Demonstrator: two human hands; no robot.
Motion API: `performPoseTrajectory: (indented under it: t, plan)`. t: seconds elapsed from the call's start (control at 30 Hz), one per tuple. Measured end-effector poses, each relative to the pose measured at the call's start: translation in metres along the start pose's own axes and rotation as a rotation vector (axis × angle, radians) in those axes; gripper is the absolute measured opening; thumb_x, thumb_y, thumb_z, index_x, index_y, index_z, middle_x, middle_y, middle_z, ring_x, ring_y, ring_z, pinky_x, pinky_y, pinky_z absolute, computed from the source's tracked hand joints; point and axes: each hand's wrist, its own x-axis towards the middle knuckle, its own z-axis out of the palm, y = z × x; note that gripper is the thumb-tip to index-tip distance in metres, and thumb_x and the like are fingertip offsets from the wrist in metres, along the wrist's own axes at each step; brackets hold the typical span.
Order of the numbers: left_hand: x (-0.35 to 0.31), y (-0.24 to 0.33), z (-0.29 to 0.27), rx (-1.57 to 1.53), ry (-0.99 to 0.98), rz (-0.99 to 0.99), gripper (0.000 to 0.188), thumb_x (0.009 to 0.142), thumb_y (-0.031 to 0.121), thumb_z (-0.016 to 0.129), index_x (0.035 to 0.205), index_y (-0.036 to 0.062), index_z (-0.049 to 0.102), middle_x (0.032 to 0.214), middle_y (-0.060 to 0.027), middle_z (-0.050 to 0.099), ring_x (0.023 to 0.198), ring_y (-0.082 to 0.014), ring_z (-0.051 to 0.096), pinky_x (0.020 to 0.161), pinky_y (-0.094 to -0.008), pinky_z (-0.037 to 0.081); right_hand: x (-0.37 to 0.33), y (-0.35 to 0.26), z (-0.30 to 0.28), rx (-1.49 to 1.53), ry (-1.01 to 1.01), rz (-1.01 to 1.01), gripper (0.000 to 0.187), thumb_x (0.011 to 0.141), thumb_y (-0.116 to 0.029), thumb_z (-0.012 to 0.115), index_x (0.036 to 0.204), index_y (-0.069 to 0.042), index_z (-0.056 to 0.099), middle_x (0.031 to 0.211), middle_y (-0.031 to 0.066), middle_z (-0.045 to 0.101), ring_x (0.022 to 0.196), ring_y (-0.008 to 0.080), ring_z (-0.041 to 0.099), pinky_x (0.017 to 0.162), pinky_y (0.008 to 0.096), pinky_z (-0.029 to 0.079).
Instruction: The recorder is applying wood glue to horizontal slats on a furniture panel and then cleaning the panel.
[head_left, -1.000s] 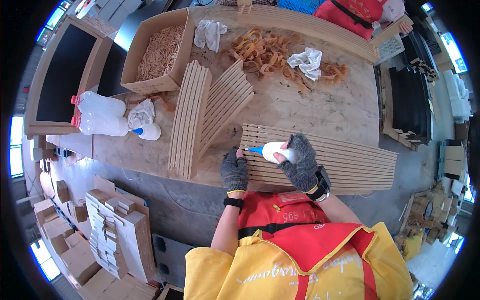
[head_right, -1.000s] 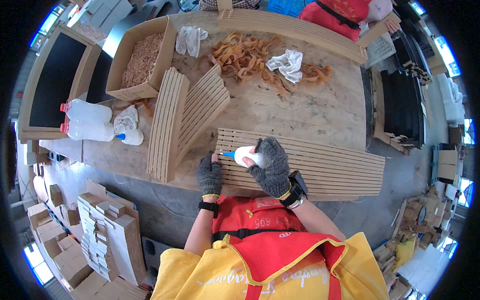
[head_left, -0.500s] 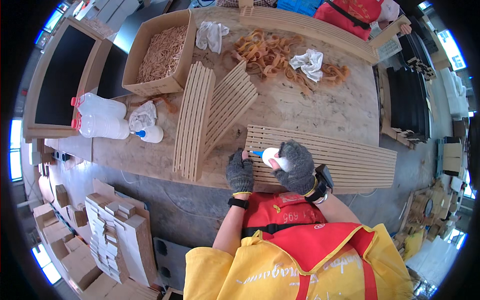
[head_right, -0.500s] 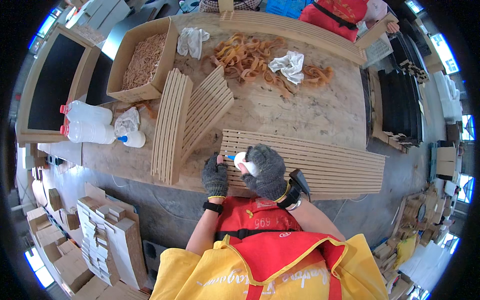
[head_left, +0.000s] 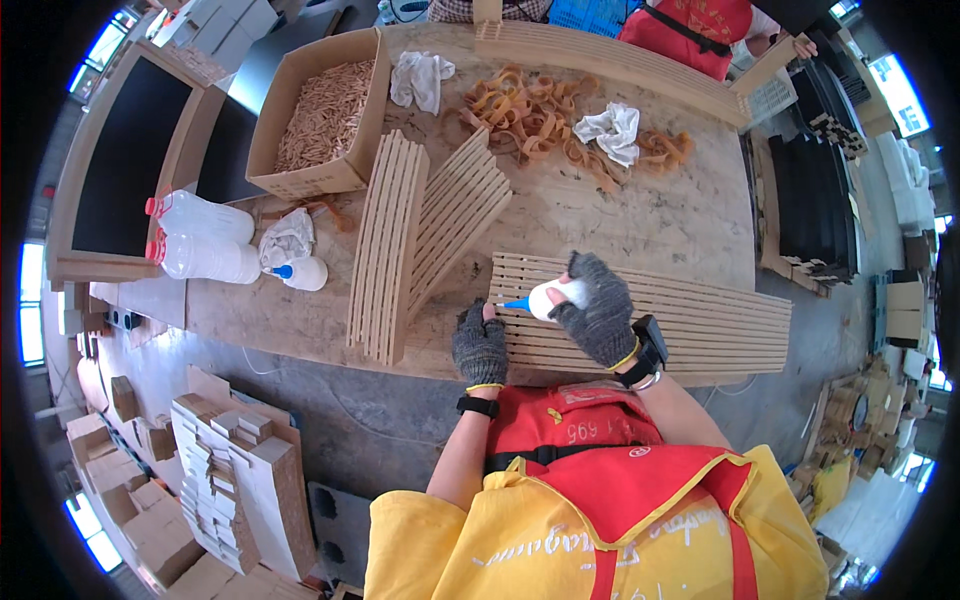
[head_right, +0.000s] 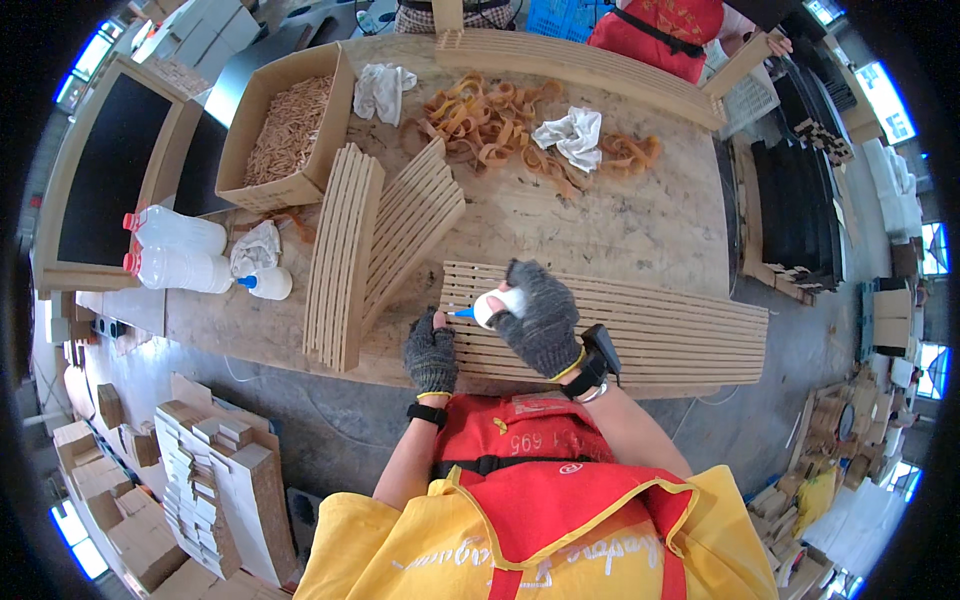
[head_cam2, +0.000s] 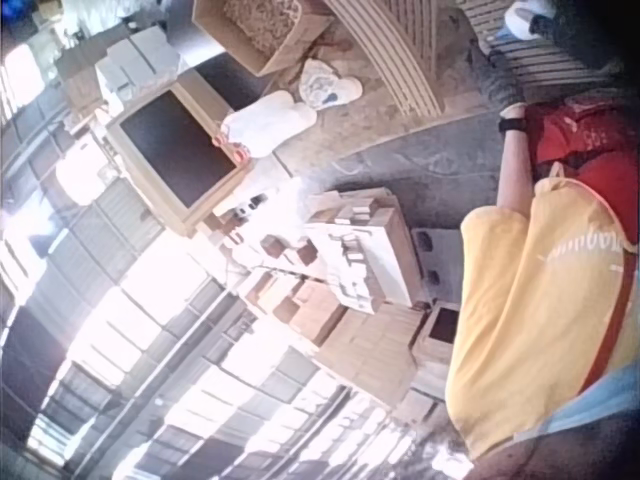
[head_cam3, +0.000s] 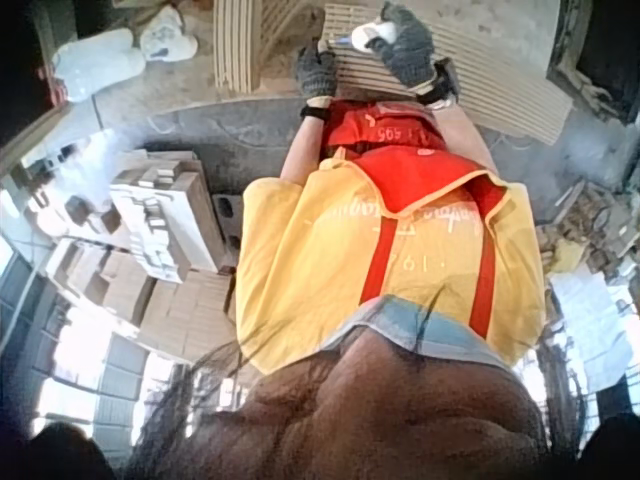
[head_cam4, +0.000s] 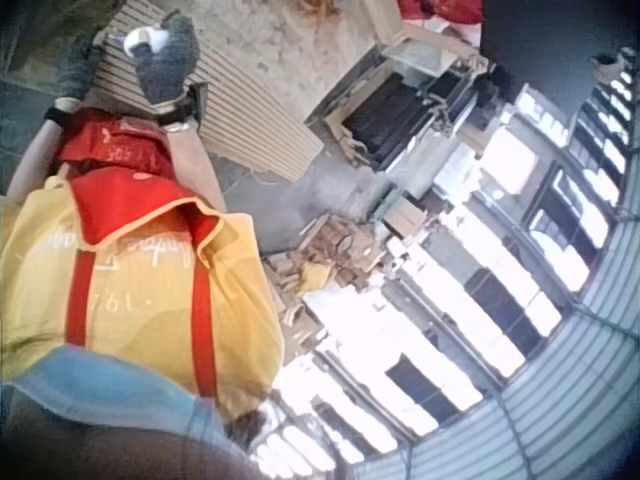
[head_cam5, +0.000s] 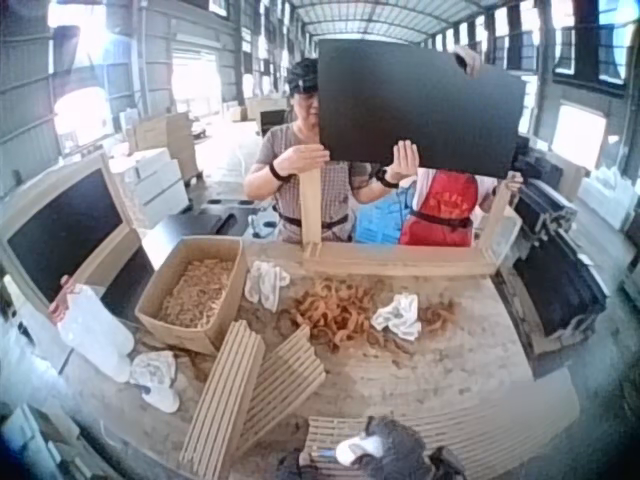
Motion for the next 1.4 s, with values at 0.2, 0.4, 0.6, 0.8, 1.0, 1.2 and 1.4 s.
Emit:
performPoseTrajectory:
  t: [0.2, 0.4, 0.6, 0.8, 1.0, 1.2, 1.4]
  plan:
    - [0.0, 0.003, -0.001, -0.002, -0.004, -0.012, 0.038, 0.103, 0.038, 0.049, 0.111, 0.0074, 0.07, 0.105, -0.0221, 0.07, 0.098, -0.0424, 0.065, 0.086, -0.0501, 0.051, -0.018, 0.018, -0.017, 0.001, 0.063, 0.154, 0.034, 0.077, -0.03, 0.083, 0.095, -0.009, 0.062, 0.081, 0.0113, 0.063, 0.075, 0.0335, 0.065, 0.068, 0.0413, 0.051]
    - [-0.001, 0.0, 0.002, 0.008, 0.007, -0.001, 0.038, 0.103, 0.039, 0.048, 0.109, 0.0078, 0.069, 0.105, -0.0217, 0.069, 0.097, -0.0422, 0.065, 0.084, -0.0504, 0.051, -0.025, 0.016, -0.02, -0.012, 0.054, 0.223, 0.038, 0.074, -0.029, 0.086, 0.095, -0.009, 0.062, 0.084, 0.0117, 0.062, 0.078, 0.0324, 0.063, 0.07, 0.0408, 0.05]
    - [0.0, -0.001, 0.001, 0.052, -0.03, -0.013, 0.038, 0.104, 0.039, 0.047, 0.11, 0.0082, 0.069, 0.105, -0.0209, 0.069, 0.097, -0.0414, 0.065, 0.082, -0.0499, 0.051, -0.029, 0.012, -0.012, 0.042, 0.108, 0.251, 0.038, 0.075, -0.027, 0.085, 0.097, -0.007, 0.061, 0.086, 0.0116, 0.06, 0.079, 0.0313, 0.062, 0.072, 0.0411, 0.049]
    - [0.002, 0.0, -0.001, 0.066, -0.079, -0.006, 0.038, 0.103, 0.038, 0.047, 0.109, 0.0077, 0.069, 0.104, -0.0208, 0.068, 0.096, -0.0419, 0.064, 0.083, -0.0504, 0.051, -0.029, 0.0, -0.012, -0.057, 0.066, 0.121, 0.032, 0.078, -0.026, 0.081, 0.096, -0.008, 0.063, 0.087, 0.0129, 0.061, 0.079, 0.0355, 0.062, 0.069, 0.0438, 0.049]
    - [0.002, -0.003, -0.001, 0.084, -0.13, -0.027, 0.038, 0.103, 0.038, 0.047, 0.111, 0.0074, 0.069, 0.106, -0.0209, 0.068, 0.099, -0.0416, 0.064, 0.085, -0.0505, 0.05, -0.028, -0.002, -0.015, -0.102, 0.081, 0.054, 0.031, 0.076, -0.026, 0.08, 0.096, -0.008, 0.064, 0.086, 0.0116, 0.061, 0.078, 0.0351, 0.062, 0.069, 0.0448, 0.049]
    - [0.001, -0.003, 0.001, 0.044, -0.066, -0.007, 0.039, 0.103, 0.038, 0.047, 0.107, 0.0055, 0.068, 0.104, -0.0206, 0.068, 0.097, -0.0421, 0.064, 0.083, -0.0508, 0.05, -0.031, 0.001, -0.02, -0.097, 0.109, 0.094, 0.034, 0.075, -0.025, 0.082, 0.098, -0.008, 0.064, 0.085, 0.0094, 0.062, 0.079, 0.0346, 0.063, 0.07, 0.0447, 0.049]
    - [0.002, -0.001, -0.001, 0.068, -0.084, -0.015, 0.038, 0.103, 0.038, 0.048, 0.102, 0.0057, 0.068, 0.098, -0.0212, 0.069, 0.094, -0.0421, 0.064, 0.079, -0.0499, 0.05, -0.036, 0.007, -0.021, -0.11, 0.098, 0.104, 0.034, 0.076, -0.025, 0.082, 0.099, -0.008, 0.065, 0.085, 0.0098, 0.063, 0.079, 0.0345, 0.063, 0.07, 0.0445, 0.05]
